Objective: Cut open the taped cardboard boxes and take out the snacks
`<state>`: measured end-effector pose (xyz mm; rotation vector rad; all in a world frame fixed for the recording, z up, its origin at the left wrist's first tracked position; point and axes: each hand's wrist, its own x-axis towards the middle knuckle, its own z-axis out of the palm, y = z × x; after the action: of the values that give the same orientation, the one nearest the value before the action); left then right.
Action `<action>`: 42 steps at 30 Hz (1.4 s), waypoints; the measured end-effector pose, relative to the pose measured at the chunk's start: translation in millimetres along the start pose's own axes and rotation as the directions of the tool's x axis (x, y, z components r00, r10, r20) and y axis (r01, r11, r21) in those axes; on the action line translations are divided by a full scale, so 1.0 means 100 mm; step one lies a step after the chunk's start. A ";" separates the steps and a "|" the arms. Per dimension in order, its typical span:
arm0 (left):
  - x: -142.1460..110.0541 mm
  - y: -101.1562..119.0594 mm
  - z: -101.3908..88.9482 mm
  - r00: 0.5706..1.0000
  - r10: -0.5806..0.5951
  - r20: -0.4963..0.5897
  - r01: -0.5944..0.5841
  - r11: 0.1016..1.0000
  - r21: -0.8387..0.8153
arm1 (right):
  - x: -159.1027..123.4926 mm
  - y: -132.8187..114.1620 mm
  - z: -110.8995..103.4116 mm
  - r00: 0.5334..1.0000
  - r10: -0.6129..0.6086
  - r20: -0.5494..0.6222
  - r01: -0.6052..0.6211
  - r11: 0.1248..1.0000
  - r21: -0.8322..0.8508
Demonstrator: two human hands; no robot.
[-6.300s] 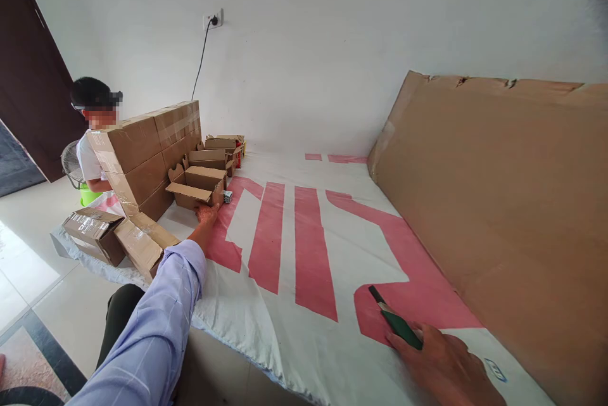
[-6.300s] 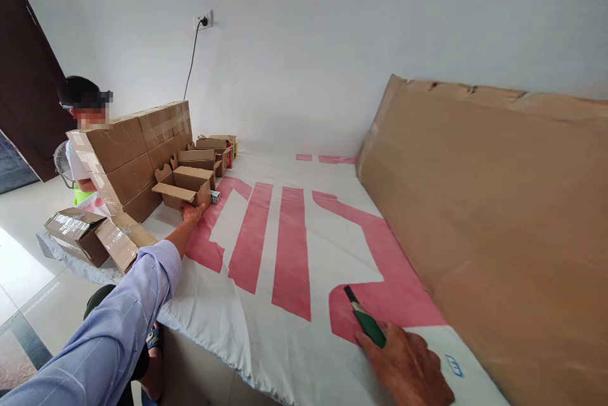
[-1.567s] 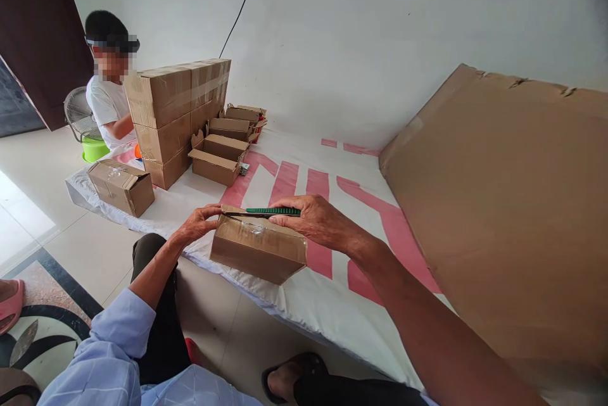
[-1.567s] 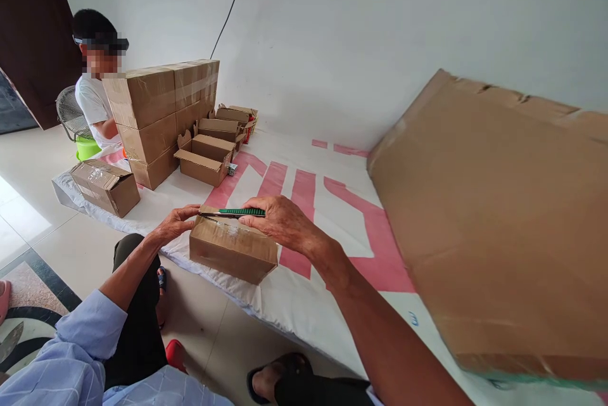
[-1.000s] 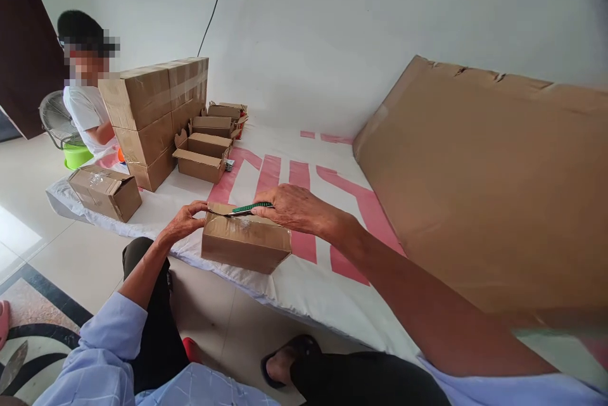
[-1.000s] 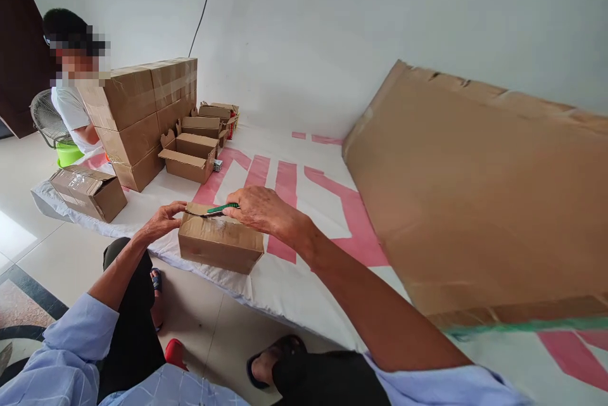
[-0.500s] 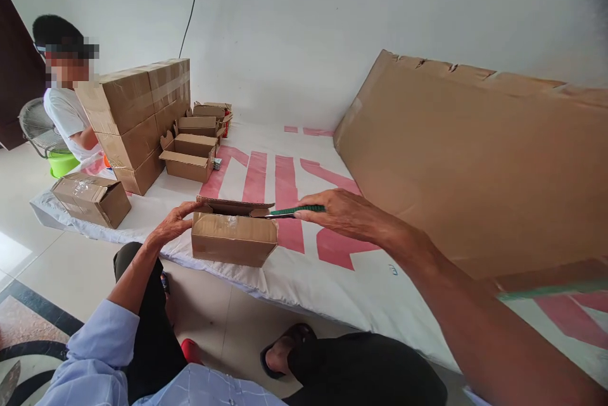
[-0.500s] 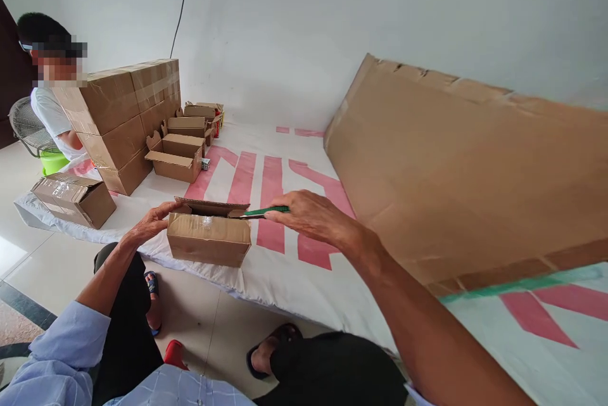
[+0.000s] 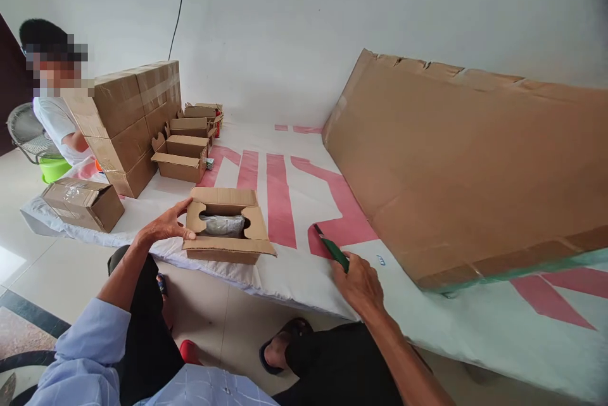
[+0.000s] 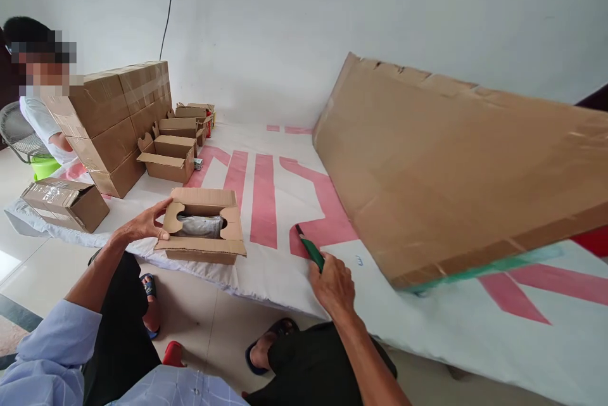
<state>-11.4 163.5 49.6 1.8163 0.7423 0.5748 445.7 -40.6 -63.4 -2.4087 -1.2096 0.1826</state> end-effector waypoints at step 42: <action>-0.11 0.40 0.70 0.926 -0.005 -0.378 0.232 0.795 0.560 | -0.29 -2.07 -0.35 0.907 -0.380 0.182 0.342 0.916 0.209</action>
<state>37.7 100.4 63.3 2.2428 1.4102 0.6417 287.3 33.3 56.5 -2.0109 -1.6456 0.4279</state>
